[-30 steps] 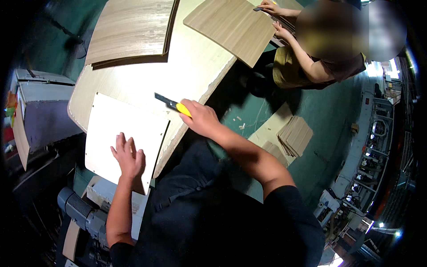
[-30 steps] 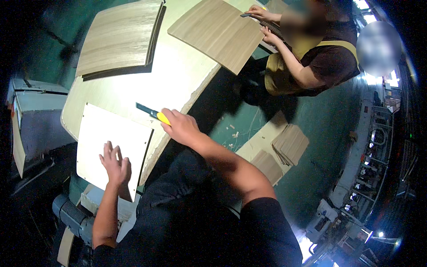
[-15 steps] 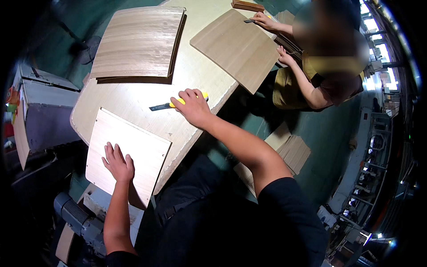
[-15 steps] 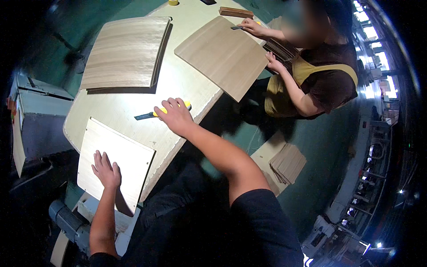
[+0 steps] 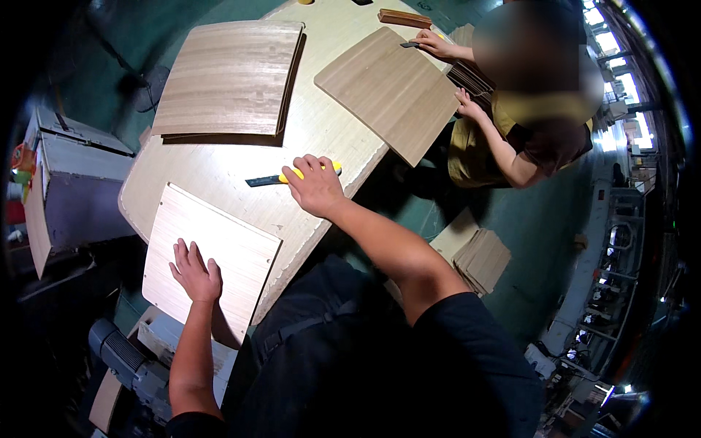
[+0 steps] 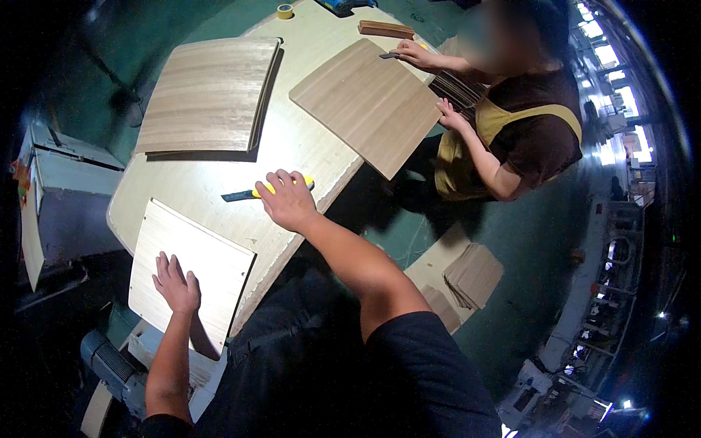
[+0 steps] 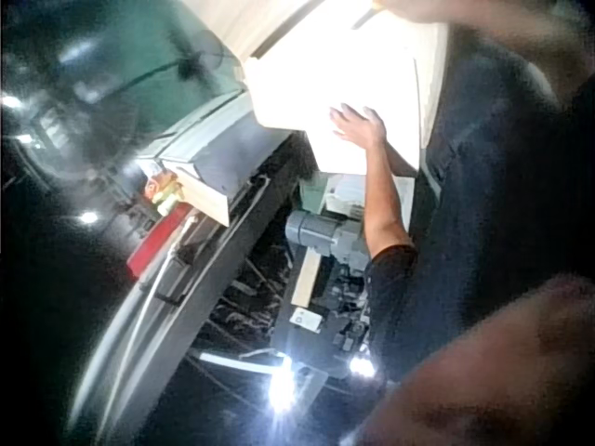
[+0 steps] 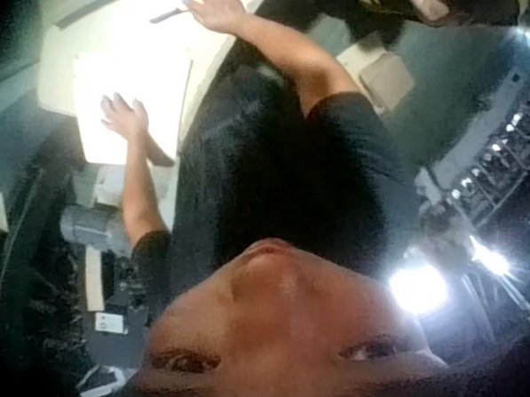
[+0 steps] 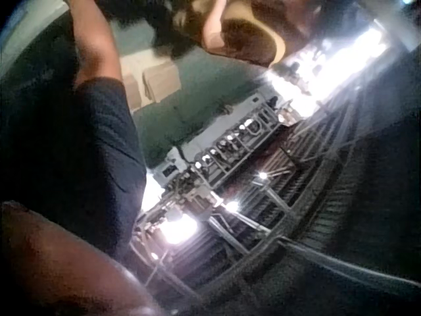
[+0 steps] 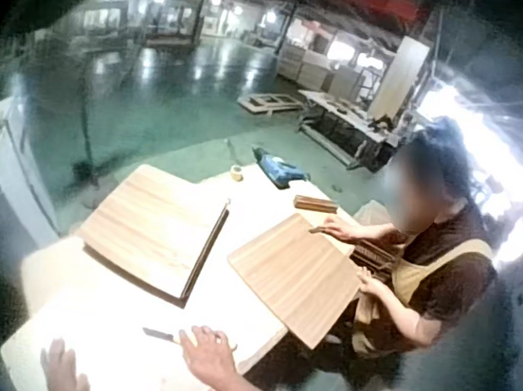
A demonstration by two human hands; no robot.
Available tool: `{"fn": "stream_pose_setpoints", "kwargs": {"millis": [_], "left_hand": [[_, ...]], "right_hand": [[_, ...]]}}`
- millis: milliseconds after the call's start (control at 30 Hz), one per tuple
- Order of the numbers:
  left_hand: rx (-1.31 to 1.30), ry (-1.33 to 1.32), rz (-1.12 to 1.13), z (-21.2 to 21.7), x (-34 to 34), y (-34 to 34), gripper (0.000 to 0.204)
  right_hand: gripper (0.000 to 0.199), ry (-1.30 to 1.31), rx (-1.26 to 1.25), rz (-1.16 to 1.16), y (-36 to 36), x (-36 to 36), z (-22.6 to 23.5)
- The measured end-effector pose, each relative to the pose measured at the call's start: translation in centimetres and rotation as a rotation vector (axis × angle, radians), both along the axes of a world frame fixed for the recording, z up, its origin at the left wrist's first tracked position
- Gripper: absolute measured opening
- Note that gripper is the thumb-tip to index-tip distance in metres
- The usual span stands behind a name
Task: The person uses a utility knife to trim excess material or veneer from the edges of wooden boards, then places the finished boards onto a stack.
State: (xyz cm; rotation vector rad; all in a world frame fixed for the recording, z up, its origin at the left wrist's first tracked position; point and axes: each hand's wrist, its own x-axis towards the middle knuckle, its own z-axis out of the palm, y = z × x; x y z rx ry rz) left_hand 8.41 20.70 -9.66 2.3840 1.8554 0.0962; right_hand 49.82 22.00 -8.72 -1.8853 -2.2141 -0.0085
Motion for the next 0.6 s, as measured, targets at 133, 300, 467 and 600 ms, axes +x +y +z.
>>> {"fn": "stream_pose_setpoints", "kwargs": {"millis": [133,300,467,600], "left_hand": [[0.008,0.001,0.005,-0.14,-0.11,-0.16,0.068],[0.012,0.001,-0.005,0.06,0.26,-0.05,0.068],[-0.004,0.015,0.0,0.38,0.08,-0.19,0.068],[-0.017,0.006,0.009,0.6,0.35,-0.21,0.068]], "right_hand": [[0.045,-0.009,-0.027,-0.008,-0.03,-0.15,0.12],[0.045,-0.013,-0.032,-0.014,-0.17,0.08,0.09],[0.046,-0.012,-0.049,-0.009,-0.21,-0.2,0.29],[0.047,-0.015,-0.067,-0.019,-0.27,-0.23,0.0]]}}
